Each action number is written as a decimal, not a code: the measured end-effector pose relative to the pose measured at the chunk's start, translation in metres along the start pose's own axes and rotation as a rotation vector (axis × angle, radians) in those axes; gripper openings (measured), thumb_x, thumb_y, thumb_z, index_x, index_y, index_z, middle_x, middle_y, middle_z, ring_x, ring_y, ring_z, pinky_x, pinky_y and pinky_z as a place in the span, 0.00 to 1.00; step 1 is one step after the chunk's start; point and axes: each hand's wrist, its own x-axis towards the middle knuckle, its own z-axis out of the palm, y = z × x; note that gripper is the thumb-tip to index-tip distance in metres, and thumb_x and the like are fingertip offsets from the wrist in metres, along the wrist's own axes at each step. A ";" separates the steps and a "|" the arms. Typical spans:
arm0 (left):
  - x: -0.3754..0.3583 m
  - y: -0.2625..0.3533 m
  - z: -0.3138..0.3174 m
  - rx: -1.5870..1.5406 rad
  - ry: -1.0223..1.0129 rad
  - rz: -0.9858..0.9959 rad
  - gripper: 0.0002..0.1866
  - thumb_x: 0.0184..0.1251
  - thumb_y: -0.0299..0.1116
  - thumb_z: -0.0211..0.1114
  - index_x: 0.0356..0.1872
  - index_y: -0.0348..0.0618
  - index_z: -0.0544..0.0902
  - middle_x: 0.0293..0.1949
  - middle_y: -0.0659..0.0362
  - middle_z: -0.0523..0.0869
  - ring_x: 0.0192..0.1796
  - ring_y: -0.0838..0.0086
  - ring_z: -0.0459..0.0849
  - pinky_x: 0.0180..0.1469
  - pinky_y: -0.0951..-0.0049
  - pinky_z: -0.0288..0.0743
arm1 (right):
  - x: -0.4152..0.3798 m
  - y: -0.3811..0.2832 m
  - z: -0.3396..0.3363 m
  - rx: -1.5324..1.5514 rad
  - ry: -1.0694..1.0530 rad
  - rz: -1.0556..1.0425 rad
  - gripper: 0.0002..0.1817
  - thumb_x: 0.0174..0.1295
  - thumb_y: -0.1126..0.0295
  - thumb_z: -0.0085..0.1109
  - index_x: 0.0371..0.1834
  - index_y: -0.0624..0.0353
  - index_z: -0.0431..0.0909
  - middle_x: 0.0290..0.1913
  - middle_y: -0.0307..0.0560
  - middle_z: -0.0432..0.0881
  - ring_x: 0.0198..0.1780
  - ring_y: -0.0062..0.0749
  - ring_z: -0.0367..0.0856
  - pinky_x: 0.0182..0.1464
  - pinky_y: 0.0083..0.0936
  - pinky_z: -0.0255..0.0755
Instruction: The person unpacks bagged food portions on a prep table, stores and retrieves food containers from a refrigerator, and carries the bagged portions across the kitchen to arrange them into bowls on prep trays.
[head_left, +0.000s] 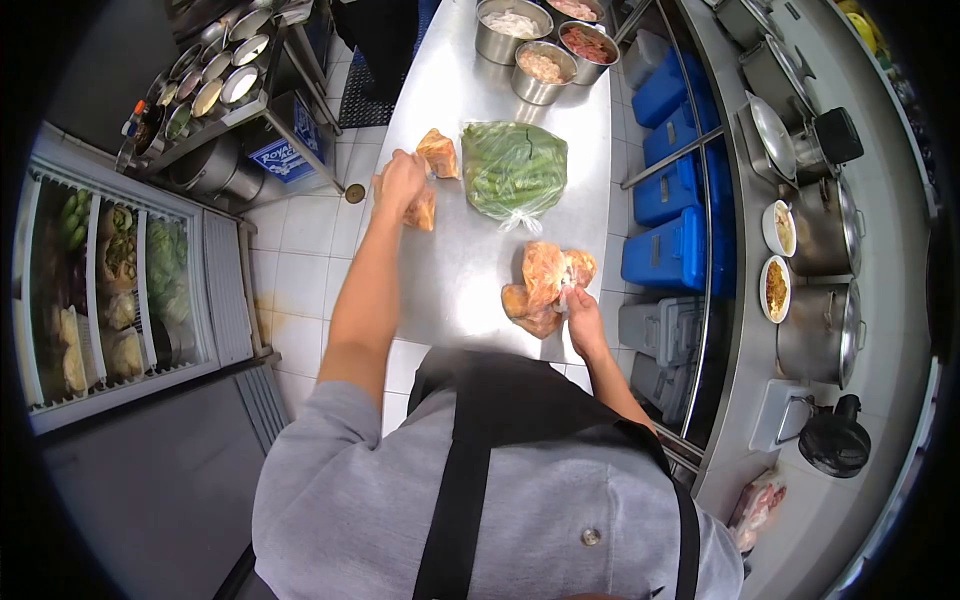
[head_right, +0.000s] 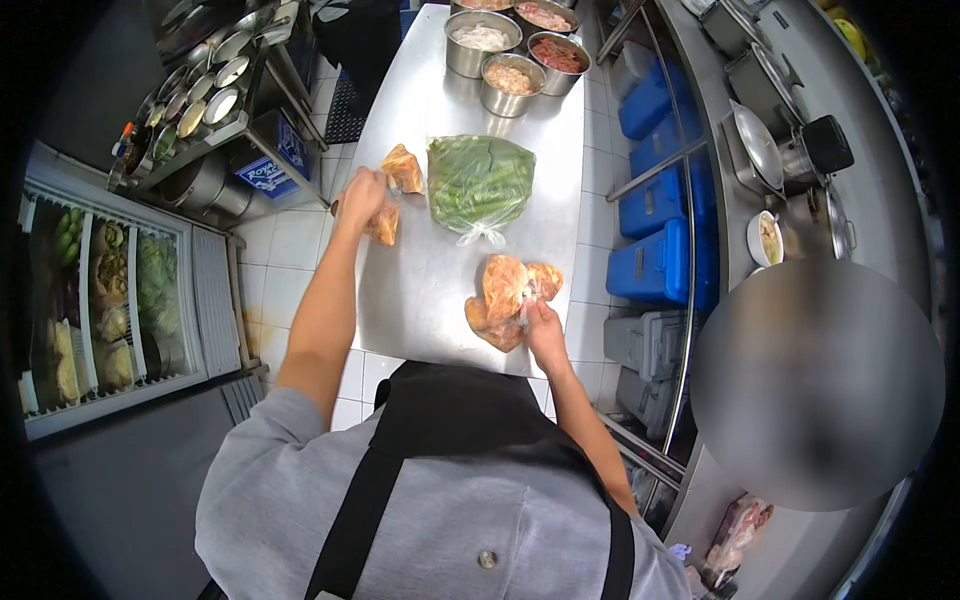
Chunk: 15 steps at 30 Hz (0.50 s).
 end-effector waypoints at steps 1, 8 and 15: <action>0.003 0.006 -0.002 0.087 -0.090 0.034 0.19 0.72 0.36 0.53 0.56 0.32 0.76 0.50 0.36 0.87 0.56 0.43 0.85 0.63 0.50 0.74 | 0.000 -0.001 0.000 0.039 0.021 0.030 0.16 0.80 0.63 0.49 0.53 0.64 0.80 0.48 0.39 0.86 0.48 0.19 0.79 0.58 0.21 0.70; 0.023 -0.007 0.023 0.143 -0.245 0.219 0.21 0.71 0.45 0.57 0.48 0.36 0.86 0.45 0.38 0.88 0.51 0.44 0.87 0.53 0.49 0.79 | -0.010 0.007 -0.029 -0.103 -0.031 -0.091 0.16 0.81 0.64 0.47 0.52 0.64 0.81 0.47 0.37 0.86 0.49 0.18 0.79 0.55 0.22 0.72; 0.018 -0.004 0.023 -0.129 -0.171 0.178 0.22 0.67 0.46 0.64 0.45 0.33 0.88 0.34 0.50 0.90 0.38 0.65 0.87 0.43 0.61 0.78 | -0.035 -0.012 -0.095 -0.260 0.057 -0.103 0.17 0.77 0.60 0.49 0.39 0.64 0.80 0.30 0.47 0.81 0.33 0.30 0.77 0.40 0.34 0.72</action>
